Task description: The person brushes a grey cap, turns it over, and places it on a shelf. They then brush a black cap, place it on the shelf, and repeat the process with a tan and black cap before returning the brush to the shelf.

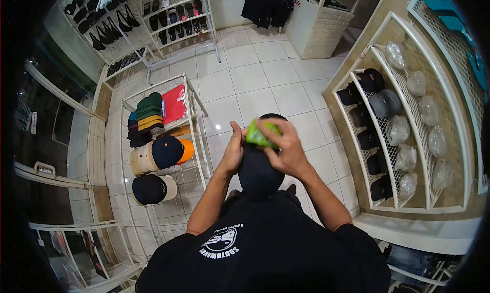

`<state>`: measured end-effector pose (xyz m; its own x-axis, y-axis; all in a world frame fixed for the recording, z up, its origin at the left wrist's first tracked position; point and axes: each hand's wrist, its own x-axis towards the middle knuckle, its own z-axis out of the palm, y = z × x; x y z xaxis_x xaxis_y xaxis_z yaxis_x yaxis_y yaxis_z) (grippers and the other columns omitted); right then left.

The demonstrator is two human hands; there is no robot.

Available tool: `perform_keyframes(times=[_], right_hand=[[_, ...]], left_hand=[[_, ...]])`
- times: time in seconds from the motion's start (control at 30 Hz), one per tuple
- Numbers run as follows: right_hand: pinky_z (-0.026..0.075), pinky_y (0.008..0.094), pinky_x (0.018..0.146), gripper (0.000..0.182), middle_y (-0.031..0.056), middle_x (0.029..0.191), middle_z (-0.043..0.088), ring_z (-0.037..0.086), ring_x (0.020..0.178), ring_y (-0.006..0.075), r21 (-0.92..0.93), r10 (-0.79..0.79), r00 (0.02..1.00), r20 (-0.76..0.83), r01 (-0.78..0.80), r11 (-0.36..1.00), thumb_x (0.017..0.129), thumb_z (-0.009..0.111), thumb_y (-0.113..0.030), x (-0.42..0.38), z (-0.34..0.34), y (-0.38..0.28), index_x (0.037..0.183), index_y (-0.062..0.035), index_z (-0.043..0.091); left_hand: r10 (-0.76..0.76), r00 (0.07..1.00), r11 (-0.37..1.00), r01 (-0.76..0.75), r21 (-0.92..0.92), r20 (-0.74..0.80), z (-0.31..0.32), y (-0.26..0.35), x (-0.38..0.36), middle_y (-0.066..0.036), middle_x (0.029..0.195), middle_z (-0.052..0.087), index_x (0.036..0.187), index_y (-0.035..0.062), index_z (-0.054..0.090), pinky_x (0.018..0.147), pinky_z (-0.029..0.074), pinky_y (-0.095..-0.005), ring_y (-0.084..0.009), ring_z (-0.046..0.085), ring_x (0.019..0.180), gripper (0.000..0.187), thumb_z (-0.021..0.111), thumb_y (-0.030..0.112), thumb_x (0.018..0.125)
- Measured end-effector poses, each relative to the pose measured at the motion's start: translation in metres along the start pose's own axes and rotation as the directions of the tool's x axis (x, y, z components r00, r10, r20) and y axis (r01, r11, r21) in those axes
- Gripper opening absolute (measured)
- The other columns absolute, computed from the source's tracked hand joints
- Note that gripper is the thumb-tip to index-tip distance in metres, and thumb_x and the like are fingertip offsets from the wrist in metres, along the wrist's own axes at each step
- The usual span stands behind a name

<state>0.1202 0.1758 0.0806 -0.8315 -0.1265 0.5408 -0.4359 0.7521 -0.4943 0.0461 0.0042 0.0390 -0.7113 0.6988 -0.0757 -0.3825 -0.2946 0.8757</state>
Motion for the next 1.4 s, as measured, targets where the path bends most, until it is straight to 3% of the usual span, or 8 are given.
perform_keyframes(times=[0.43,0.6,0.7,0.83,0.97,1.1,1.2,1.4], right_hand=[[0.045,0.0428,0.101,0.069,0.0139,0.123,0.06,0.057,0.115,0.0346,0.171,0.378,0.873,-0.307,-0.34,0.925,0.075,0.077,-0.006,-0.003,0.006,0.032,0.141,-0.0147,0.059],[0.044,0.0419,0.104,0.062,0.0158,0.125,0.06,0.057,0.116,0.0345,0.209,0.094,0.995,0.027,-0.097,0.973,0.078,0.072,0.0,-0.009,0.0,0.01,0.137,-0.0085,0.058],[0.042,0.0433,0.106,0.072,0.0146,0.123,0.06,0.056,0.118,0.0355,0.313,0.442,0.852,-0.281,-0.354,0.881,0.067,0.071,0.002,-0.008,0.011,0.034,0.136,-0.0086,0.057],[0.043,0.0421,0.105,0.067,0.0155,0.125,0.06,0.057,0.118,0.0351,0.229,0.068,0.996,-0.05,-0.055,0.972,0.068,0.069,0.003,-0.015,0.008,0.012,0.133,-0.0086,0.058],[0.042,0.0427,0.107,0.065,0.0158,0.126,0.06,0.056,0.118,0.0364,0.401,0.484,0.815,-0.32,-0.346,0.848,0.069,0.069,0.004,-0.009,0.021,0.035,0.132,-0.0069,0.057],[0.041,0.0417,0.107,0.063,0.0164,0.126,0.059,0.056,0.119,0.0366,0.238,0.073,0.995,-0.062,-0.056,0.97,0.072,0.071,0.002,-0.017,0.014,0.016,0.133,-0.0063,0.057],[0.042,0.0405,0.106,0.063,0.016,0.126,0.059,0.057,0.119,0.0362,0.454,0.5,0.821,-0.275,-0.348,0.82,0.071,0.071,0.001,-0.009,0.025,0.037,0.132,-0.0063,0.058],[0.043,0.0446,0.103,0.062,0.0175,0.124,0.058,0.055,0.119,0.0361,0.17,0.086,0.996,0.017,-0.087,0.982,0.079,0.072,-0.003,-0.01,0.016,0.01,0.139,-0.0081,0.056]], left_hand=[[-0.004,0.998,0.999,0.002,-0.036,-0.06,-0.001,0.005,-0.008,-0.005,0.108,0.07,0.123,-0.0029,0.063,0.083,0.054,-0.0231,-0.0078,0.065,0.093,0.034,0.049,0.025,0.109],[0.06,0.995,0.997,-0.065,-0.052,-0.077,-0.008,-0.008,-0.009,-0.004,0.108,0.07,0.123,-0.0028,0.063,0.08,0.055,-0.0234,-0.0076,0.066,0.091,0.035,0.048,0.026,0.109],[0.044,0.995,0.997,-0.05,-0.06,-0.087,-0.01,-0.01,-0.012,-0.004,0.108,0.07,0.122,-0.0025,0.063,0.079,0.055,-0.0237,-0.0081,0.066,0.09,0.035,0.048,0.026,0.11],[0.073,0.993,0.995,-0.08,-0.068,-0.09,-0.009,-0.01,-0.015,-0.006,0.109,0.071,0.125,-0.0029,0.062,0.08,0.057,-0.0249,-0.0092,0.067,0.091,0.037,0.047,0.027,0.11],[0.037,0.997,0.995,-0.043,-0.089,-0.065,-0.01,-0.008,-0.018,-0.007,0.112,0.07,0.127,-0.0034,0.061,0.082,0.057,-0.0256,-0.0106,0.068,0.094,0.038,0.047,0.027,0.11],[0.079,0.992,0.984,-0.093,-0.151,-0.098,-0.017,-0.018,-0.02,-0.007,0.113,0.07,0.129,-0.004,0.06,0.083,0.057,-0.0258,-0.0113,0.068,0.096,0.039,0.047,0.028,0.11],[0.042,0.996,0.989,-0.052,-0.135,-0.075,-0.012,-0.013,-0.024,-0.007,0.114,0.07,0.128,-0.004,0.06,0.083,0.057,-0.0258,-0.0114,0.068,0.097,0.039,0.047,0.028,0.11],[0.05,0.995,0.991,-0.061,-0.118,-0.092,-0.021,-0.025,-0.023,-0.005,0.112,0.069,0.127,-0.0039,0.061,0.082,0.057,-0.0256,-0.0101,0.068,0.095,0.04,0.046,0.029,0.11]])
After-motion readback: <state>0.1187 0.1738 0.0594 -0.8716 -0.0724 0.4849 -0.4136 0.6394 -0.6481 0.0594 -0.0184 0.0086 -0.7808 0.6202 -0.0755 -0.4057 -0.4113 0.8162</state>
